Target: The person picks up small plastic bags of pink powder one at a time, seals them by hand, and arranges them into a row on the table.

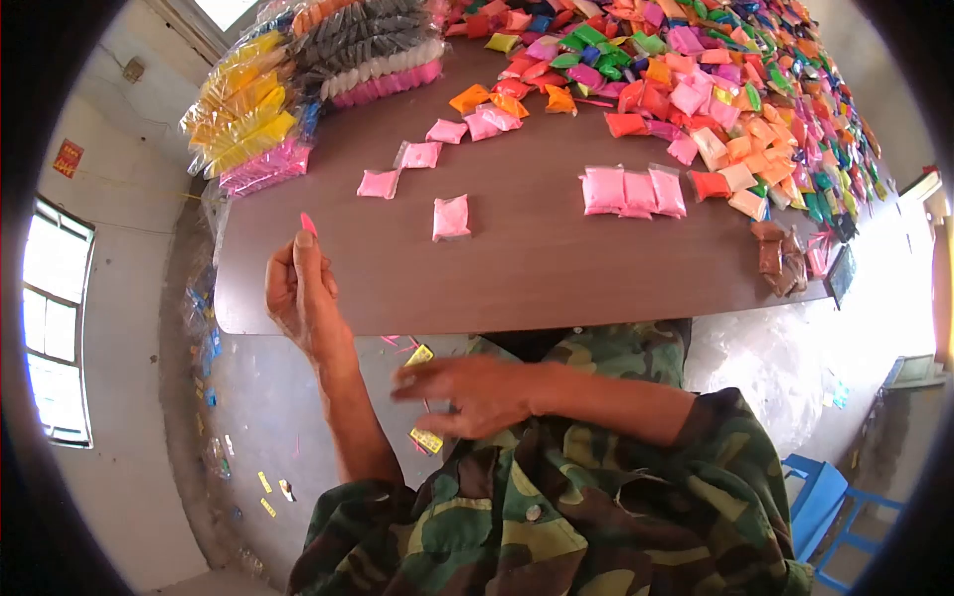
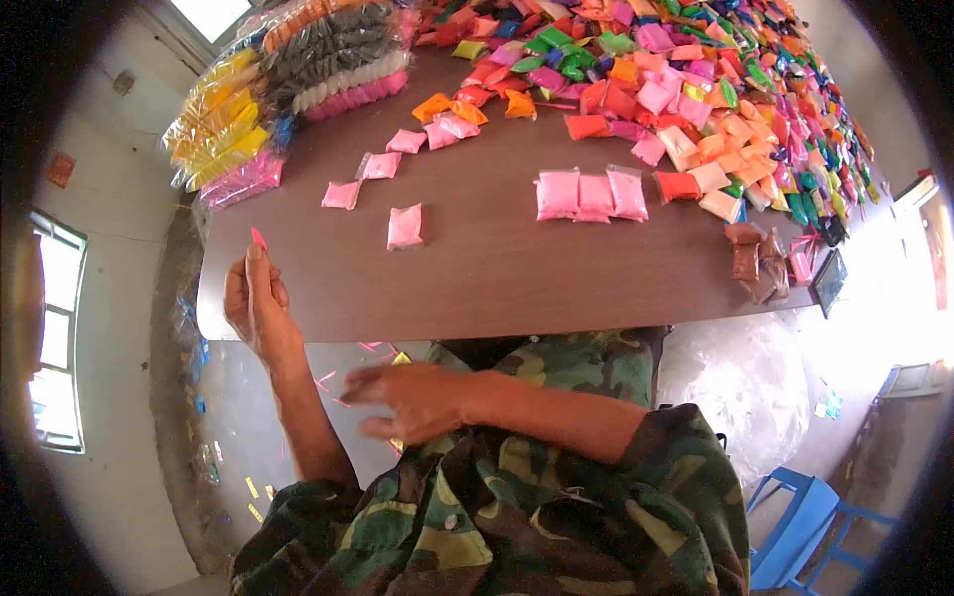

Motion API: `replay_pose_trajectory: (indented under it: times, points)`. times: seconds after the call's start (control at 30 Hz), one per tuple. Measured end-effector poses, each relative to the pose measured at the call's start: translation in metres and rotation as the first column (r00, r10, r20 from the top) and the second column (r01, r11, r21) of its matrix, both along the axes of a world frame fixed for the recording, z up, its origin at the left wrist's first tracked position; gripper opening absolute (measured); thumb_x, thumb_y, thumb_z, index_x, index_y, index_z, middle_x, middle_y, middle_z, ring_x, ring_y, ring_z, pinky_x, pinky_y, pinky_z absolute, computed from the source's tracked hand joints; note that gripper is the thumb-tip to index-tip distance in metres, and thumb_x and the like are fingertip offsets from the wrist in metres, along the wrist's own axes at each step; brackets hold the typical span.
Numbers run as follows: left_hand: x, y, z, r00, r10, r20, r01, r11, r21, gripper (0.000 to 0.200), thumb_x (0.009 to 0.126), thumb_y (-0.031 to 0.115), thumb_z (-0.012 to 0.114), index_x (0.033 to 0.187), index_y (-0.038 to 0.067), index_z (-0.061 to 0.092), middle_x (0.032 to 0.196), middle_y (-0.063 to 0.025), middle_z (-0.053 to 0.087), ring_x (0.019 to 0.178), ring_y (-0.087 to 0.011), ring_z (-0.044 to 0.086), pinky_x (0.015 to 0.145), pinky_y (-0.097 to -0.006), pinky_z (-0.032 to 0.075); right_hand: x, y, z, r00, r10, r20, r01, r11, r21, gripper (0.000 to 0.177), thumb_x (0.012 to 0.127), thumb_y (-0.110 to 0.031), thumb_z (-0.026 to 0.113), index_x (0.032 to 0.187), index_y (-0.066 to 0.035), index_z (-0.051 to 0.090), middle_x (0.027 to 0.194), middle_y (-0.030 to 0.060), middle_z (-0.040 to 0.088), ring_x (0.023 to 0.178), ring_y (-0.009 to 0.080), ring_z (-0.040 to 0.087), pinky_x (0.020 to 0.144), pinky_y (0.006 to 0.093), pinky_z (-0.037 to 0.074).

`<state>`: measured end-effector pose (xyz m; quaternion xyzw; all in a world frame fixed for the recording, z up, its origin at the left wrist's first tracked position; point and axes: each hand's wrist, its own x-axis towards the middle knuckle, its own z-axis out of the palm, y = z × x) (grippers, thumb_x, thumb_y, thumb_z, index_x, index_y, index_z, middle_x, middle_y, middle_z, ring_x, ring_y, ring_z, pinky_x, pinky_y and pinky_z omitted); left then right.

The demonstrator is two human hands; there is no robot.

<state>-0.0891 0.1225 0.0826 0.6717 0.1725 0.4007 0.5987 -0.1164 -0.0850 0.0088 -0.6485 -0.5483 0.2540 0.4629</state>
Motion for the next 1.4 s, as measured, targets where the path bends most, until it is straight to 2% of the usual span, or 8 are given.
replay_pose_trajectory:
  times: [0.13,0.23,0.37,0.5,0.6,0.67,0.83,1.4]
  points:
    - [-0.003,0.011,-0.02,0.999,0.003,-0.035,-0.004,0.999,-0.037,0.026,0.106,0.028,0.079,0.095,0.006,0.072,0.074,0.0023,0.06,0.059,-0.0023,0.045,0.053,-0.022,0.03,0.036,-0.033,-0.014,0.695,-0.507,0.51,0.572,0.82,0.036,0.058,0.104,-0.042,0.071,0.146,-0.003,0.062,0.156,0.0213,0.057,0.142,0.0421,0.057,0.12,0.0527,0.047]
    - [-0.005,0.002,-0.025,0.999,-0.016,-0.031,0.013,0.996,-0.089,0.027,0.106,0.03,0.08,0.093,0.007,0.071,0.075,0.0028,0.059,0.058,-0.0017,0.043,0.052,-0.0218,0.027,0.06,-0.04,-0.026,0.544,-0.575,0.611,0.655,0.746,0.119,0.067,0.101,-0.045,0.072,0.147,0.002,0.059,0.156,0.0225,0.056,0.144,0.0425,0.054,0.123,0.0541,0.042]
    - [-0.001,-0.001,-0.016,1.0,-0.015,-0.005,0.015,0.998,-0.056,0.031,0.105,0.033,0.079,0.089,0.009,0.067,0.076,0.0037,0.057,0.056,-0.0005,0.039,0.05,-0.0214,0.022,0.03,0.005,-0.027,0.684,-0.335,0.648,0.417,0.908,0.03,0.071,0.101,-0.048,0.07,0.148,0.005,0.058,0.154,0.0234,0.058,0.139,0.0427,0.056,0.123,0.0544,0.04]
    - [-0.003,0.006,0.0,0.999,0.02,0.029,-0.019,0.999,-0.031,0.032,0.106,0.032,0.079,0.088,0.01,0.066,0.076,0.0039,0.057,0.056,-0.0005,0.038,0.05,-0.0213,0.022,0.008,0.029,0.01,0.951,0.307,-0.042,-0.303,0.891,-0.339,0.051,0.101,-0.042,0.073,0.136,-0.006,0.071,0.131,0.0213,0.072,0.13,0.0424,0.063,0.116,0.05,0.047]
    - [-0.009,0.016,-0.004,0.999,0.042,-0.003,-0.042,0.998,-0.053,0.031,0.106,0.032,0.079,0.088,0.01,0.066,0.076,0.004,0.057,0.056,-0.0003,0.039,0.05,-0.0209,0.023,0.023,0.019,-0.02,0.912,-0.254,0.321,0.236,0.967,0.096,0.031,0.097,-0.029,0.079,0.122,-0.011,0.077,0.108,0.019,0.078,0.112,0.0402,0.07,0.1,0.0478,0.056]
    - [-0.01,0.019,-0.013,0.999,0.033,-0.022,-0.035,0.996,-0.077,0.03,0.106,0.031,0.079,0.088,0.011,0.067,0.075,0.0041,0.057,0.057,-0.0003,0.039,0.05,-0.0207,0.023,0.044,0.003,-0.018,0.844,-0.521,0.124,0.491,0.845,0.21,0.026,0.094,-0.015,0.081,0.119,-0.011,0.077,0.104,0.0155,0.077,0.098,0.0377,0.073,0.084,0.0468,0.06]
    - [-0.007,0.01,-0.031,0.999,-0.027,-0.043,0.024,0.997,-0.077,0.028,0.107,0.031,0.078,0.09,0.01,0.069,0.075,0.0039,0.058,0.057,-0.0008,0.04,0.05,-0.0213,0.024,0.104,-0.012,-0.008,0.557,-0.757,0.341,0.721,0.645,0.254,0.024,0.097,-0.019,0.076,0.12,-0.016,0.075,0.123,0.0095,0.073,0.113,0.0376,0.073,0.092,0.0485,0.06]
    - [-0.007,-0.023,-0.057,0.959,-0.203,-0.197,0.186,0.978,-0.099,0.03,0.105,0.028,0.08,0.097,0.0,0.072,0.074,0.0005,0.061,0.058,-0.0029,0.046,0.05,-0.0225,0.03,0.102,-0.064,-0.026,0.559,-0.539,0.63,0.585,0.795,0.16,0.049,0.096,-0.028,0.079,0.138,-0.006,0.069,0.155,0.0129,0.06,0.15,0.033,0.052,0.124,0.0515,0.043]
